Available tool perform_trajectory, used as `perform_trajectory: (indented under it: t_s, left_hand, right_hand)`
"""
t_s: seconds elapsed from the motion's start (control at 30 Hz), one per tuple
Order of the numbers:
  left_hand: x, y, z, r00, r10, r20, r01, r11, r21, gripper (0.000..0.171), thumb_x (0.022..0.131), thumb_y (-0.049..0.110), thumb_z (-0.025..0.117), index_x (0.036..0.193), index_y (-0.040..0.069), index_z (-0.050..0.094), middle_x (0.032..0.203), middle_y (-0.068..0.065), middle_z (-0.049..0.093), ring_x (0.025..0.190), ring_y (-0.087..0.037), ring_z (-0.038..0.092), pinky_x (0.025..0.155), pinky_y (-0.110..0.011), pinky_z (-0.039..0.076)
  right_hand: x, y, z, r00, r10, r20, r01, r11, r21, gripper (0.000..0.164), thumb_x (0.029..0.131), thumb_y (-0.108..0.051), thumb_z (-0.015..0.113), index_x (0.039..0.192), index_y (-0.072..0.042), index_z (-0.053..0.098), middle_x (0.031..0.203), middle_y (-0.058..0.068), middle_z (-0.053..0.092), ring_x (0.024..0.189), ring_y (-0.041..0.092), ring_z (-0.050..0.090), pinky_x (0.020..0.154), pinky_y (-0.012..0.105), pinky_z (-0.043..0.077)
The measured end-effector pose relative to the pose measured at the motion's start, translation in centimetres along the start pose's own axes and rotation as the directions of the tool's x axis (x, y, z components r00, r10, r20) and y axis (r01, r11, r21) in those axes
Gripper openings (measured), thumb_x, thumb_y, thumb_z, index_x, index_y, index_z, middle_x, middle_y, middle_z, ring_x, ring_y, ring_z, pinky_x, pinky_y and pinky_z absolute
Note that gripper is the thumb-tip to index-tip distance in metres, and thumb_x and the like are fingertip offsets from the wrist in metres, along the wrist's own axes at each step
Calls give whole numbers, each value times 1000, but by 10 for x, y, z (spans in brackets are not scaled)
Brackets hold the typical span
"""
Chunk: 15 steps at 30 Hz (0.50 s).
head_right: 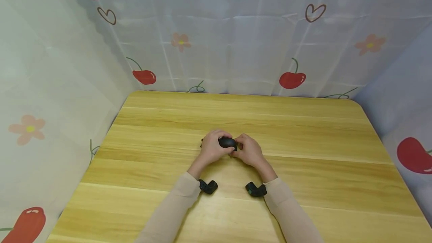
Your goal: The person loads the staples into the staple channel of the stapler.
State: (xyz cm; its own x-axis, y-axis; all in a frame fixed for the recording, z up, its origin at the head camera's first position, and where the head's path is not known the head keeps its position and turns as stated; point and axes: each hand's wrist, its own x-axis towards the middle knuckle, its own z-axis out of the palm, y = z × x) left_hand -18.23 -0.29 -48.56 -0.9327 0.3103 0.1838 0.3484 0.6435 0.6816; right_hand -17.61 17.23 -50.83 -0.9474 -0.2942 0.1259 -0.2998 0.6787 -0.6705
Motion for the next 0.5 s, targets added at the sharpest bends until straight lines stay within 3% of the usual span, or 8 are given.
perform_trajectory:
  t_s: [0.33, 0.5]
  left_hand:
    - [-1, 4, 0, 1000, -13, 21, 13, 1000, 4, 34, 78, 27, 83, 110, 18, 73, 114, 1, 68, 108, -19, 60, 86, -34, 51]
    - [-2, 2, -3, 998, -5, 66, 5, 1000, -6, 50, 78, 31, 82, 125, 20, 67, 127, -1, 60, 119, -23, 55, 93, -41, 50]
  right_hand:
    - [-2, 1, 0, 1000, 8, 5, -8, 1000, 1, 24, 74, -17, 85, 91, -6, 72, 81, 3, 54, 68, 14, 44, 61, 27, 35]
    - [-3, 1, -2, 1000, -1, 26, 1, 1000, 8, 37, 75, -17, 85, 105, -1, 71, 85, 5, 58, 72, 15, 48, 64, 28, 41]
